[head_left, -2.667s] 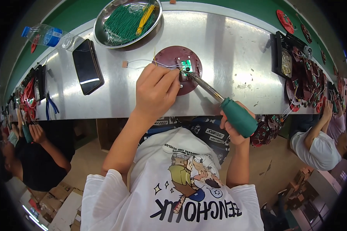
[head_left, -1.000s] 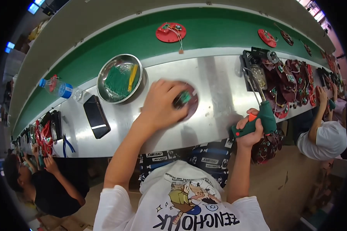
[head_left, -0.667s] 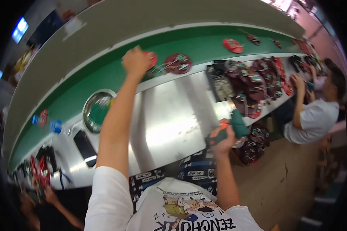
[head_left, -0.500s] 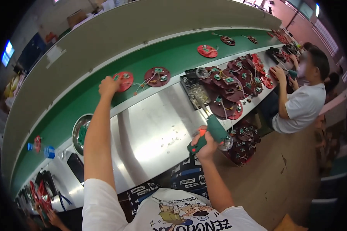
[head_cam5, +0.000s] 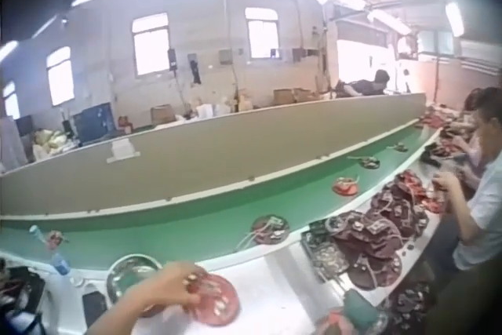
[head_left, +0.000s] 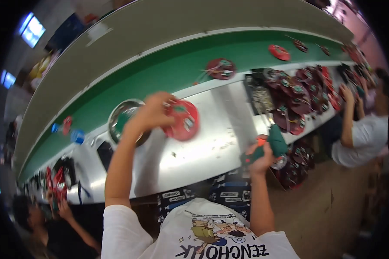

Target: Assembling electronic components into red circular housings on a factory assembly line using a handheld tool.

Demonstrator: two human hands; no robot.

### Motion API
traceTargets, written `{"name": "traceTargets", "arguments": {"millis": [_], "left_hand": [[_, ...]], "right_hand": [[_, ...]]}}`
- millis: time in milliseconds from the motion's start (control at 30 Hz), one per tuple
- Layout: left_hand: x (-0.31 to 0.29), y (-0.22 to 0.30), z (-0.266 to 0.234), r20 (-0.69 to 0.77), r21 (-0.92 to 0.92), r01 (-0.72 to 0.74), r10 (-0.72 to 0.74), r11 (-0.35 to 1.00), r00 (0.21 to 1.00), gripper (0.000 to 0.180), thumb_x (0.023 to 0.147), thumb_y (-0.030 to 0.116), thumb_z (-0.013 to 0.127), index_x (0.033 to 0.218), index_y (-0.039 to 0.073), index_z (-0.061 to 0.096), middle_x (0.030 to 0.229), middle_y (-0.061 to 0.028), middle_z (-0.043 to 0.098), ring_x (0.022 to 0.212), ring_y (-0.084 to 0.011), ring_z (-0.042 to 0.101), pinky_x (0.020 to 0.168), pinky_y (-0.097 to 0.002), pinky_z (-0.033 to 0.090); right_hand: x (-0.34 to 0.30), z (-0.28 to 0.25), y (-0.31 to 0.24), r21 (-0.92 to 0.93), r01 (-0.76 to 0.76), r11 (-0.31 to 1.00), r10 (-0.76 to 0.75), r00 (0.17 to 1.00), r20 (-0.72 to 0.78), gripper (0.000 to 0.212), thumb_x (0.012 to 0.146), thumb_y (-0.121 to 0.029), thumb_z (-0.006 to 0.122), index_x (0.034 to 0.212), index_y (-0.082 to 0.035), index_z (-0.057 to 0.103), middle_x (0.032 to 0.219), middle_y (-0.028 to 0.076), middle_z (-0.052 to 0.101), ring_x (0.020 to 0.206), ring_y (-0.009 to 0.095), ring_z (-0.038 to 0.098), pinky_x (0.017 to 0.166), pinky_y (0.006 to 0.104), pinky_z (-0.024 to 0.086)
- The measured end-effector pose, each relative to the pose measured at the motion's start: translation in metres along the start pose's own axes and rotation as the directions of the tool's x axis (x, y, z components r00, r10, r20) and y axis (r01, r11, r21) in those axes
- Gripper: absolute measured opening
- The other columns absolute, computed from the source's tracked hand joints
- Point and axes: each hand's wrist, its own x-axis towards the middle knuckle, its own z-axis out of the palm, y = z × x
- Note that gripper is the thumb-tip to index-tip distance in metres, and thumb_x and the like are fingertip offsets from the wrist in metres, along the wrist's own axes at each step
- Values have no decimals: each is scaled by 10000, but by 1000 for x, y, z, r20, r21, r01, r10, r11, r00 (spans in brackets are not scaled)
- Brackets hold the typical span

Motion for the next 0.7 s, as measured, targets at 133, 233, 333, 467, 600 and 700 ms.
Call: {"name": "traceTargets", "arguments": {"millis": [133, 233, 333, 467, 600, 700], "left_hand": [[-49, -9, 77, -12, 188, -379, 388, 906, 921, 402, 706, 11, 614, 1105, 37, 662, 1094, -155, 617, 1033, -340, 587, 898, -411, 498], [-73, -17, 79, -73, 150, -344, 357, 927, 931, 390, 710, -3, 611, 1091, 53, 676, 1153, -136, 623, 1040, -330, 581, 899, -406, 493], [-88, -22, 60, -171, 120, -346, 362, 931, 916, 294, 729, 17, 629, 1015, 39, 693, 1054, -136, 658, 930, -326, 616, 846, -409, 514], [-90, -45, 25, -501, 171, 85, 12, 982, 865, 154, 773, 91, 632, 891, 27, 706, 872, -152, 681, 801, -336, 649, 764, -427, 535], [-79, -86, 2, -611, 322, 516, -242, 794, 754, 146, 790, 143, 626, 827, 36, 718, 837, -179, 693, 810, -356, 677, 748, -446, 546], [-73, -102, 1, -535, 296, 536, -328, 791, 779, 149, 791, 149, 624, 800, 35, 721, 804, -186, 694, 779, -365, 684, 746, -446, 551]], "right_hand": [[-1, -9, -1, 24, -13, 1000, 12, 999, 46, 347, 990, -305, 396, 1052, 4, 541, 547, 53, 489, 473, 150, 454, 486, 283, 410], [-4, 0, -5, -18, -2, 1000, 4, 997, 82, 353, 994, -307, 390, 1062, 11, 527, 556, 51, 484, 491, 148, 453, 497, 281, 409], [-3, 1, -4, -36, -18, 999, 20, 998, 62, 340, 994, -301, 393, 1045, 9, 522, 558, 55, 479, 494, 142, 443, 499, 279, 402], [-5, 1, -6, -83, 23, 996, -16, 996, 86, 328, 995, -292, 390, 1041, 5, 524, 559, 56, 480, 498, 142, 448, 502, 279, 400], [-5, 4, -6, -91, 16, 996, -9, 997, 76, 325, 997, -283, 386, 1035, 7, 526, 563, 56, 481, 497, 142, 449, 502, 279, 400], [-4, 4, -7, -100, 24, 995, -15, 996, 84, 327, 997, -285, 388, 1027, 9, 528, 565, 56, 482, 496, 140, 449, 500, 279, 401]]}}
